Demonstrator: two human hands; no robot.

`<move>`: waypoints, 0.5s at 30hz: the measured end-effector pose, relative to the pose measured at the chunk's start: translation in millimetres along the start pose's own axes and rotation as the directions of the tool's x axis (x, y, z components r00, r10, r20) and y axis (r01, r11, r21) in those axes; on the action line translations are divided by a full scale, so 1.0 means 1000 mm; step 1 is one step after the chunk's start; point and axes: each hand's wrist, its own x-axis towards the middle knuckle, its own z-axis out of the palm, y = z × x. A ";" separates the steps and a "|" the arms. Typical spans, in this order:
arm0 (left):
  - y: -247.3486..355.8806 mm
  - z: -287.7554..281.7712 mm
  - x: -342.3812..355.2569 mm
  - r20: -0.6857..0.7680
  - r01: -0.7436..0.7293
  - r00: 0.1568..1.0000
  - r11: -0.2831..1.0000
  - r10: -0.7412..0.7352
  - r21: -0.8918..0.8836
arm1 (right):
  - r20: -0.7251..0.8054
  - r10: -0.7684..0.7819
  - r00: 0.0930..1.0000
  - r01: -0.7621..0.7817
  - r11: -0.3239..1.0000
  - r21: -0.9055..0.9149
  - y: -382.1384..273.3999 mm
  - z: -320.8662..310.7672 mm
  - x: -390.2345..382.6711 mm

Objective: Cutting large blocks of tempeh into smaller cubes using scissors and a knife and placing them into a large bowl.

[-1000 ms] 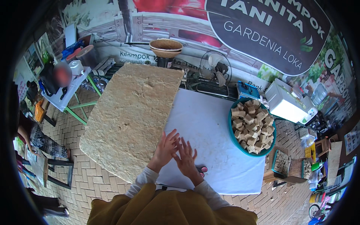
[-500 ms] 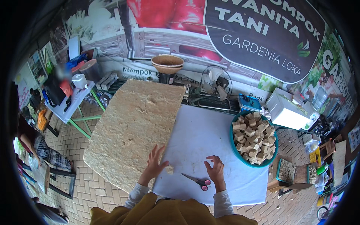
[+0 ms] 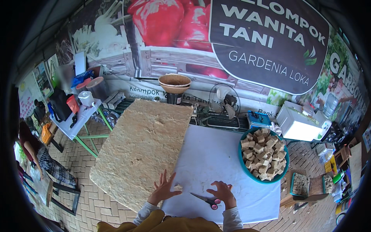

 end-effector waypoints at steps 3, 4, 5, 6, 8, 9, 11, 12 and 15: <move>-0.011 0.005 0.003 0.049 -0.008 0.999 0.999 0.006 0.039 | 0.087 0.026 0.996 -0.026 1.000 0.002 0.005 0.006 -0.001; -0.013 0.006 0.003 0.086 -0.012 0.996 0.998 0.007 0.058 | 0.121 0.039 0.992 -0.041 0.999 0.009 0.006 0.007 -0.002; -0.014 0.006 0.003 0.086 -0.011 0.996 0.998 0.006 0.058 | 0.139 0.048 0.989 -0.052 0.998 0.022 0.006 0.007 -0.002; -0.014 0.005 0.002 0.114 -0.014 0.993 0.998 0.007 0.062 | 0.140 0.048 0.989 -0.051 0.998 0.021 0.006 0.006 -0.003; -0.015 0.005 0.002 0.138 -0.016 0.990 0.998 0.007 0.064 | 0.194 0.061 0.979 -0.068 0.997 0.027 0.005 0.003 -0.003; -0.017 0.006 0.003 0.132 -0.021 0.991 0.997 0.012 0.072 | 0.195 0.060 0.979 -0.066 0.997 0.026 0.006 0.004 -0.001; -0.017 0.008 0.002 0.127 -0.025 0.992 0.997 0.015 0.078 | 0.153 0.055 0.987 -0.059 0.998 0.023 0.011 0.007 -0.001; -0.017 0.008 0.003 0.125 -0.026 0.992 0.997 0.016 0.078 | 0.155 0.055 0.986 -0.059 0.998 0.022 0.012 0.007 -0.001; -0.016 0.009 0.002 0.118 -0.025 0.993 0.996 0.015 0.083 | 0.152 0.056 0.987 -0.058 0.998 0.005 0.012 0.007 0.000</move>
